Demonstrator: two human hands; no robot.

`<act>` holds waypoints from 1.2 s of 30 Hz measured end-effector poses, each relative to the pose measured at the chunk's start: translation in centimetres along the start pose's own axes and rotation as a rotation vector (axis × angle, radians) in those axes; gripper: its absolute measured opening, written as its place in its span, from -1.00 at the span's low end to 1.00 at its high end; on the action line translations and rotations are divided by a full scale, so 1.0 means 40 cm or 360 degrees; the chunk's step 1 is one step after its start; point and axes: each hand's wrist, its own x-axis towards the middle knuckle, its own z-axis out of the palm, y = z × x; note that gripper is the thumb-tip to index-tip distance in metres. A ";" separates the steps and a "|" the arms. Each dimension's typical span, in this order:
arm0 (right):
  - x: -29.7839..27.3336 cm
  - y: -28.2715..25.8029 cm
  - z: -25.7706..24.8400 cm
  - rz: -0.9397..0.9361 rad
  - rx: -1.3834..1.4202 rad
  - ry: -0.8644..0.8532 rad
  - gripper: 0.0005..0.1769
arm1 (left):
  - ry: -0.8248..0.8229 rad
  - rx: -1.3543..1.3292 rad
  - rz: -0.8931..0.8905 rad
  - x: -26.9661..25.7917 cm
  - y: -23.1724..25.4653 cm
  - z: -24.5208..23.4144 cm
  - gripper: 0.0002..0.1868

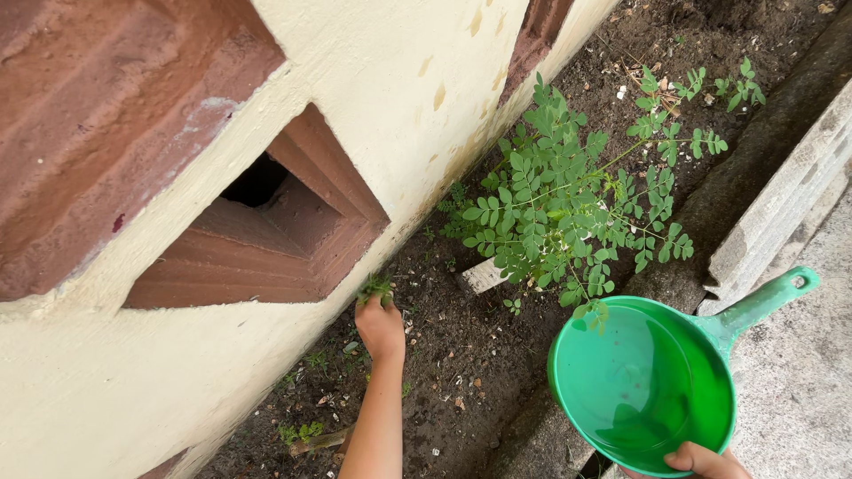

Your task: The person pulls small green plants from a garden bed by hand and places them in a green scoop containing water.

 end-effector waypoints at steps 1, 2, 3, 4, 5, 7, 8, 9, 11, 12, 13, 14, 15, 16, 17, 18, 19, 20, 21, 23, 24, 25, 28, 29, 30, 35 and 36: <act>-0.009 -0.010 0.014 0.0059 0.0004 -0.0018 0.05 | -0.0099 0.0120 -0.0036 0.000 0.002 -0.002 -0.81; -0.016 -0.016 0.024 0.0118 0.0008 -0.0036 0.04 | -0.0198 0.0240 -0.0072 0.000 0.005 -0.002 -0.78; -0.024 -0.013 0.029 0.0119 0.0008 -0.0033 0.04 | -0.0201 0.0240 -0.0072 0.003 0.009 -0.001 -0.78; -0.030 -0.005 0.029 0.0041 0.0036 -0.0073 0.05 | -0.0217 0.0191 -0.0236 0.008 0.012 0.002 -0.78; -0.031 0.003 0.024 -0.0036 0.0064 -0.0113 0.05 | -0.0232 0.0142 -0.0400 0.008 0.014 0.004 -0.77; -0.014 0.009 0.002 -0.0059 0.0029 -0.0074 0.06 | -0.0124 0.0043 -0.0218 0.007 0.026 0.019 -0.78; 0.002 0.009 -0.015 -0.0085 -0.0007 -0.0036 0.08 | -0.0014 -0.0059 -0.0037 0.006 0.036 0.030 -0.78; 0.020 0.009 -0.032 -0.0088 -0.0007 -0.0039 0.08 | -0.0011 -0.0061 -0.0035 0.009 0.054 0.050 -0.78; 0.045 0.023 -0.061 -0.0104 -0.0001 -0.0063 0.07 | -0.0012 -0.0083 0.0169 0.025 0.105 0.100 -0.86; 0.051 0.026 -0.071 -0.0111 0.0004 -0.0067 0.07 | -0.0023 -0.0032 0.0198 0.040 0.133 0.119 -0.86; 0.056 0.027 -0.074 -0.0110 0.0006 -0.0067 0.07 | -0.0034 0.0019 0.0227 0.059 0.164 0.138 -0.85; 0.055 0.025 -0.075 -0.0113 0.0012 -0.0057 0.06 | -0.0090 0.0031 0.0291 0.080 0.205 0.163 -0.85; 0.056 0.022 -0.070 -0.0110 0.0010 -0.0045 0.06 | -0.0144 0.0043 0.0356 0.098 0.244 0.183 -0.85; 0.053 0.022 -0.062 -0.0105 0.0019 -0.0035 0.06 | -0.0145 0.0035 0.0358 0.107 0.280 0.198 -0.85; 0.056 0.018 -0.051 -0.0104 0.0023 -0.0028 0.06 | -0.0343 0.0131 0.0288 0.113 0.313 0.212 -0.71; 0.049 0.017 -0.046 -0.0096 0.0028 -0.0011 0.05 | -0.0546 0.0227 0.0215 0.120 0.341 0.226 -0.54; 0.052 0.010 -0.041 -0.0090 0.0037 0.0003 0.05 | -0.0553 0.0218 0.0218 0.135 0.363 0.242 -0.54; 0.048 0.007 -0.041 -0.0083 0.0046 0.0026 0.05 | -0.0656 0.0341 0.0244 0.143 0.381 0.265 -0.42; 0.046 0.003 -0.041 -0.0067 0.0055 0.0048 0.05 | -0.0759 0.0464 0.0270 0.146 0.389 0.290 -0.30; 0.031 0.002 -0.051 -0.0066 0.0068 0.0088 0.04 | -0.0693 0.0498 0.0380 0.136 0.378 0.351 -0.41; 0.028 0.005 -0.054 -0.0066 0.0076 0.0103 0.04 | -0.0599 0.0541 0.0487 0.138 0.365 0.384 -0.52; 0.028 0.007 -0.060 -0.0066 0.0085 0.0111 0.03 | -0.0613 0.0536 0.0495 0.145 0.351 0.419 -0.52; 0.028 0.015 -0.061 -0.0065 0.0101 0.0134 0.03 | -0.0544 0.0380 0.0457 0.161 0.314 0.479 -0.53; 0.025 0.018 -0.060 -0.0056 0.0111 0.0147 0.02 | -0.0677 0.0473 0.0499 0.160 0.306 0.479 -0.72; 0.023 0.023 -0.055 -0.0040 0.0117 0.0150 0.02 | -0.0805 0.0574 0.0537 0.161 0.299 0.468 -0.84; 0.029 0.024 -0.049 -0.0017 0.0112 0.0142 0.01 | -0.0664 0.0097 0.0424 0.134 0.322 0.375 -0.81; 0.029 0.021 -0.052 -0.0014 0.0106 0.0144 0.01 | -0.0666 -0.0128 0.0277 0.122 0.327 0.358 -0.87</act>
